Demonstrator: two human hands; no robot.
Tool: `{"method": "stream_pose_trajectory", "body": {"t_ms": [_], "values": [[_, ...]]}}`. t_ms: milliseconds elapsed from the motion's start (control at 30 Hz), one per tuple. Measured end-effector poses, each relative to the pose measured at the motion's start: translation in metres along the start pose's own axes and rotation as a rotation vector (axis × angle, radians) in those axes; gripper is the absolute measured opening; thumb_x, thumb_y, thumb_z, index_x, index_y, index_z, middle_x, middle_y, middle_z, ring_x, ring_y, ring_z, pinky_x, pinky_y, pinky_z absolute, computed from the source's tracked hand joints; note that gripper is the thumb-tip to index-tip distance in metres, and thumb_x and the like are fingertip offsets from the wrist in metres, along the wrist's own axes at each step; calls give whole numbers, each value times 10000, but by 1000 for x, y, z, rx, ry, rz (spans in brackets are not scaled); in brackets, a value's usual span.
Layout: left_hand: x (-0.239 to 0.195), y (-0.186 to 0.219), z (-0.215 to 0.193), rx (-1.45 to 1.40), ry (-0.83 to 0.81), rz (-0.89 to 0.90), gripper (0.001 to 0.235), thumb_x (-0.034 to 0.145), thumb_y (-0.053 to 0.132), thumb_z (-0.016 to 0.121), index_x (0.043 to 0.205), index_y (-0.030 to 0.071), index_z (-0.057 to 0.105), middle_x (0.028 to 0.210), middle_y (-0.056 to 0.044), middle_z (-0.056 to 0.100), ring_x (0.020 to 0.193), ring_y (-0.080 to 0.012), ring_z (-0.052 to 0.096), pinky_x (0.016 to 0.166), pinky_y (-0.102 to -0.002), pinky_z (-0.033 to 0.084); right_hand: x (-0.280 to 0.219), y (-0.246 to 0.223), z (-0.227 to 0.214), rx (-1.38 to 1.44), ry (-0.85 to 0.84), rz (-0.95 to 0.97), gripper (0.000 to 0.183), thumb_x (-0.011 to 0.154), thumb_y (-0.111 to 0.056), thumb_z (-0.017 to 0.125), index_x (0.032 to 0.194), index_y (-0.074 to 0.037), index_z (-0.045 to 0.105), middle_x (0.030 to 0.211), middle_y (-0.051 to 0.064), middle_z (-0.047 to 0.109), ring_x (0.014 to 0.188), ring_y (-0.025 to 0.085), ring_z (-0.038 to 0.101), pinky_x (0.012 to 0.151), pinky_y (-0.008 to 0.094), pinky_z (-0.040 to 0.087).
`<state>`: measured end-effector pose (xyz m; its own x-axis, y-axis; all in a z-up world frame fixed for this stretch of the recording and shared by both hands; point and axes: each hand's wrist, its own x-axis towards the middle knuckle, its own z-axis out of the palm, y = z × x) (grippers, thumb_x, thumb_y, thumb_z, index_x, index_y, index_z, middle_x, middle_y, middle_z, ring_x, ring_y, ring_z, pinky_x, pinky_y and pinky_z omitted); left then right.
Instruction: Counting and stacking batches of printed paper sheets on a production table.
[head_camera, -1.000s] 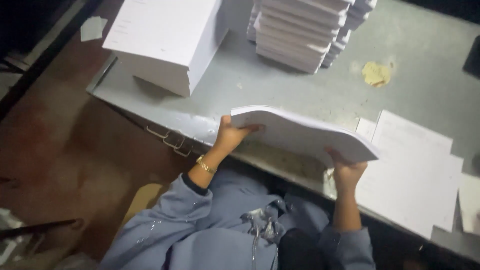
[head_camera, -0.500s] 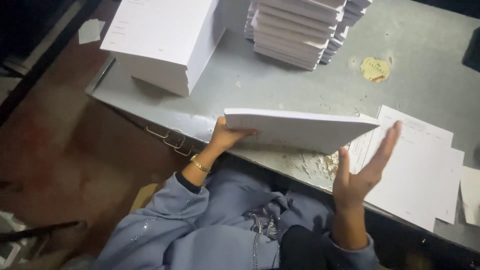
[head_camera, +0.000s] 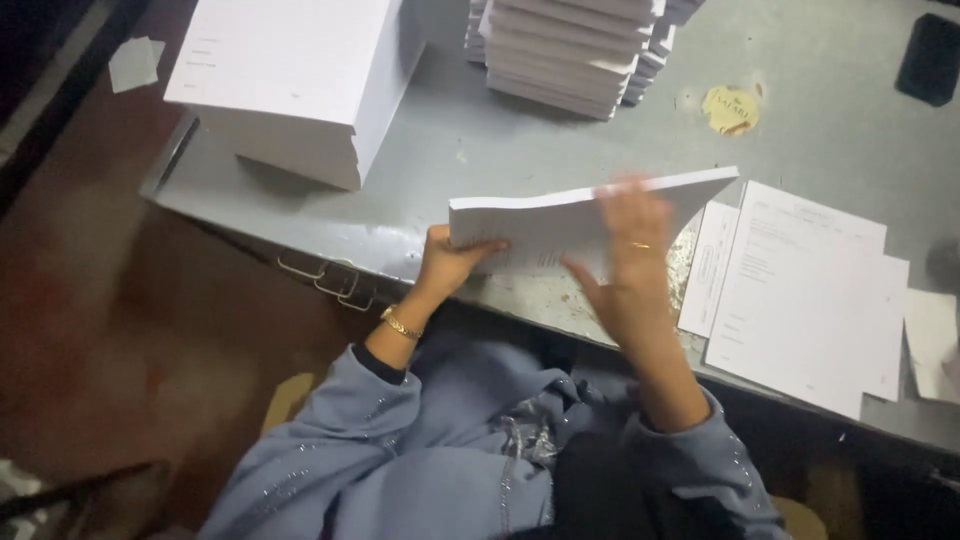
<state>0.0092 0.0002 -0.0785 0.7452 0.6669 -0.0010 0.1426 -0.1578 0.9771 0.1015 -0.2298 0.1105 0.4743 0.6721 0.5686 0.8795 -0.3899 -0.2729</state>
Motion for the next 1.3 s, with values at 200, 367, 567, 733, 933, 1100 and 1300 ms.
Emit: {"method": "stream_pose_trajectory", "body": {"t_ms": [200, 367, 567, 733, 933, 1100, 1300], "values": [[-6, 61, -7, 15, -13, -90, 319, 705, 265, 949, 852, 64, 750, 815, -109, 780, 799, -233, 755, 749, -358, 553, -36, 138, 20, 627, 367, 475, 1202, 879, -217, 970, 1672, -157, 68, 1719, 149, 100, 1588, 309, 35, 1311, 517, 20], [-5, 85, -19, 76, -87, -171, 379, 695, 313, 949, 921, 89, 743, 893, -88, 792, 881, -247, 764, 809, -362, 560, -58, 161, 78, 660, 100, 632, 947, 596, -51, 975, 1423, -51, 513, 1284, 190, 613, 1297, 396, 557, 1126, 524, 444], [-15, 76, -11, -51, 94, 140, 303, 696, 221, 968, 873, 93, 758, 866, -107, 790, 882, -150, 714, 825, -358, 544, -83, 100, 67, 529, 430, 479, 304, 899, -129, 888, 1103, -107, 663, 982, 53, 663, 923, 195, 642, 923, 379, 500], [-27, 114, -27, -98, 113, 255, 309, 724, 194, 961, 854, 69, 710, 830, -80, 782, 807, -141, 718, 828, -354, 549, -73, 62, 27, 537, 498, 429, 307, 836, -68, 960, 968, -21, 686, 894, 68, 692, 848, 187, 614, 927, 367, 502], [-24, 95, -25, 43, 3, 96, 474, 620, 301, 1003, 901, 32, 732, 904, -165, 781, 922, -276, 756, 846, -387, 552, -85, 104, 60, 453, 337, 498, 339, 878, -202, 927, 1000, 22, 703, 918, 170, 712, 914, 312, 673, 914, 437, 517], [-19, 103, -20, -21, 99, 78, 440, 668, 236, 978, 921, -24, 729, 873, -201, 769, 923, -341, 750, 805, -411, 544, -105, 108, 48, 384, 217, 545, 377, 924, -325, 881, 988, 15, 733, 897, 212, 726, 903, 370, 714, 857, 480, 539], [-15, 30, -16, -32, 68, -8, 623, 641, 330, 1001, 1063, -8, 692, 991, -206, 753, 999, -308, 721, 907, -395, 555, -132, 140, 73, 413, 20, 630, 616, 897, -444, 816, 1165, 83, 643, 1102, 321, 669, 1080, 520, 626, 913, 603, 501]]}}
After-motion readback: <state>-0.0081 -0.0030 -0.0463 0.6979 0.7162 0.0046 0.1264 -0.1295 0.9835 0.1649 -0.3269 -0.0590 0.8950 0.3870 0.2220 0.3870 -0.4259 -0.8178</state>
